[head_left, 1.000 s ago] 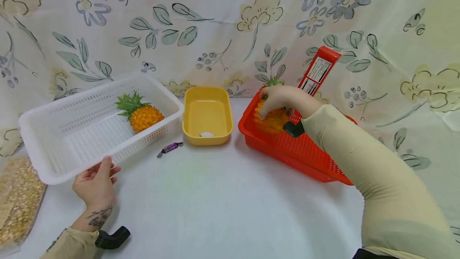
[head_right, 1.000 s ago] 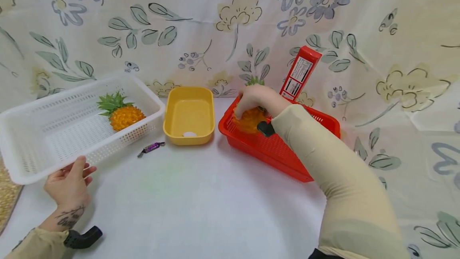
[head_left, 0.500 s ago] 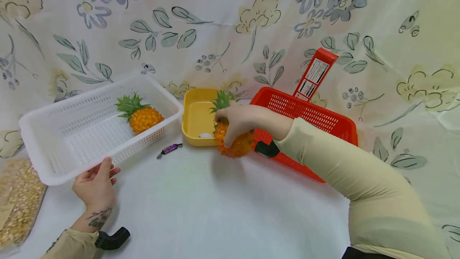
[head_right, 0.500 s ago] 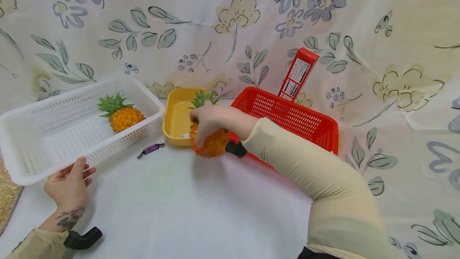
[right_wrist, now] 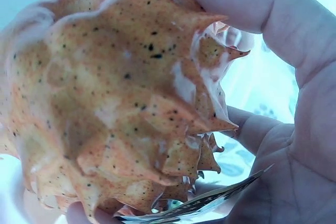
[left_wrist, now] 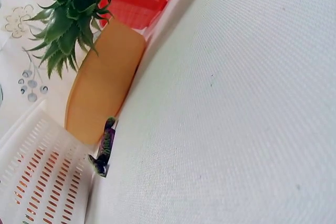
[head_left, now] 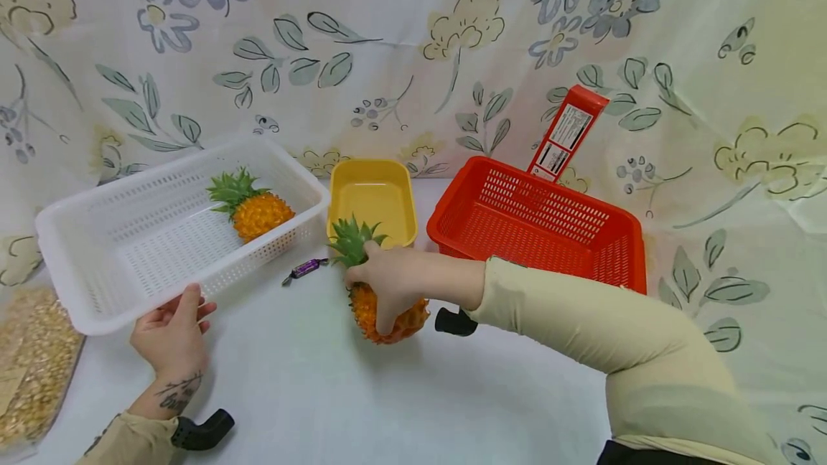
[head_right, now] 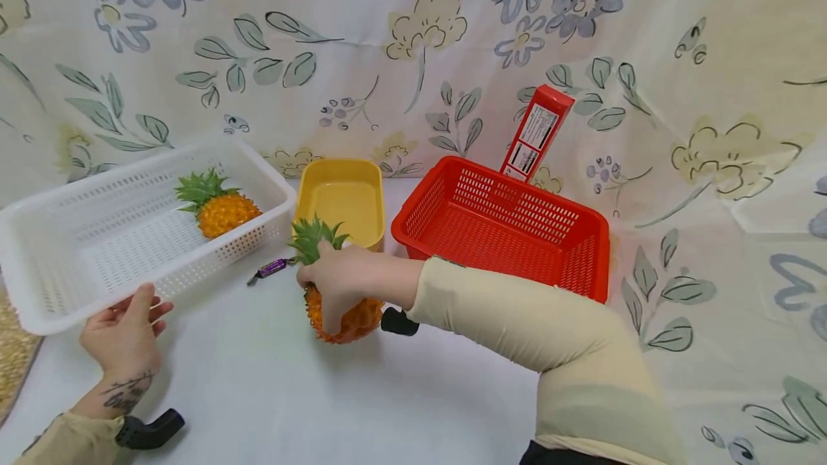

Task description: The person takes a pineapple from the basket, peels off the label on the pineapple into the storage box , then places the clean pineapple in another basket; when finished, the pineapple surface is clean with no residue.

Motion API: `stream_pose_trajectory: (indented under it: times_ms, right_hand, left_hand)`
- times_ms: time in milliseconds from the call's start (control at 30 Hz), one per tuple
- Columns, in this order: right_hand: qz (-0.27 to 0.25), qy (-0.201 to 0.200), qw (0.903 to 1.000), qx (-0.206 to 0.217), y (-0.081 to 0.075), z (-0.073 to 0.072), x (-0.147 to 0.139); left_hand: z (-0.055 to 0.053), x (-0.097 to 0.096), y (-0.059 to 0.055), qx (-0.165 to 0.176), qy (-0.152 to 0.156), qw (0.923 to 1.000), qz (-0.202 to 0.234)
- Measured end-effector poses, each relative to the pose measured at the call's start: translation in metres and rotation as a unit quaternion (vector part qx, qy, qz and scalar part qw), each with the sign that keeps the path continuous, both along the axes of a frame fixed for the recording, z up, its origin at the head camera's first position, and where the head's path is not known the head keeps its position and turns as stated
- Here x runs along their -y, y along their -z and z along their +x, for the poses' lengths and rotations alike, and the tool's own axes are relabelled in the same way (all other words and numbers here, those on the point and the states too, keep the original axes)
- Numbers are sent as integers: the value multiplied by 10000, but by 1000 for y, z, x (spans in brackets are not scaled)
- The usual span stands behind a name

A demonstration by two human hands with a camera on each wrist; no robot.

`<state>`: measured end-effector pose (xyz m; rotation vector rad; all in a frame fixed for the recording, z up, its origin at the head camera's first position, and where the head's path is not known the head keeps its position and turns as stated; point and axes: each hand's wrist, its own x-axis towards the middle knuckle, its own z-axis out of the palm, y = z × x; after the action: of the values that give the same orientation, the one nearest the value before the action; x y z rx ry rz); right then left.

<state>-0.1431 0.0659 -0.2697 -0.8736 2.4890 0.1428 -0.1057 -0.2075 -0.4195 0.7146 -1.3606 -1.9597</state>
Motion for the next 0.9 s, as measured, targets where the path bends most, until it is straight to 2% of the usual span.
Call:
stream_pose_trajectory:
  times_ms: [167,300,433,600,700,800,900]
  right_hand:
    - [34,-199,9997,-162,3,6,1]
    - [-92,-338,9994,-5,4,13,2]
    - [-40,-818,9966,36,8,18,5]
    - [273,-1490,9883,-161,18,20,7]
    - [491,-1816,9818,-241,27,20,7]
    - [712,-2150,9733,-385,37,20,6]
    - [862,-2380,9658,-561,45,21,4]
  left_hand:
    - [0,0,0,-4,13,10000,-28]
    - [0,1,0,40,-16,10000,-30]
    - [-2,1,1,96,-59,9999,-8]
    - [-3,6,8,54,-1,9998,-170]
    - [-3,5,7,94,5,9999,-131]
    - [-2,3,1,291,69,9996,-13]
    - [1,2,-2,635,493,9968,16]
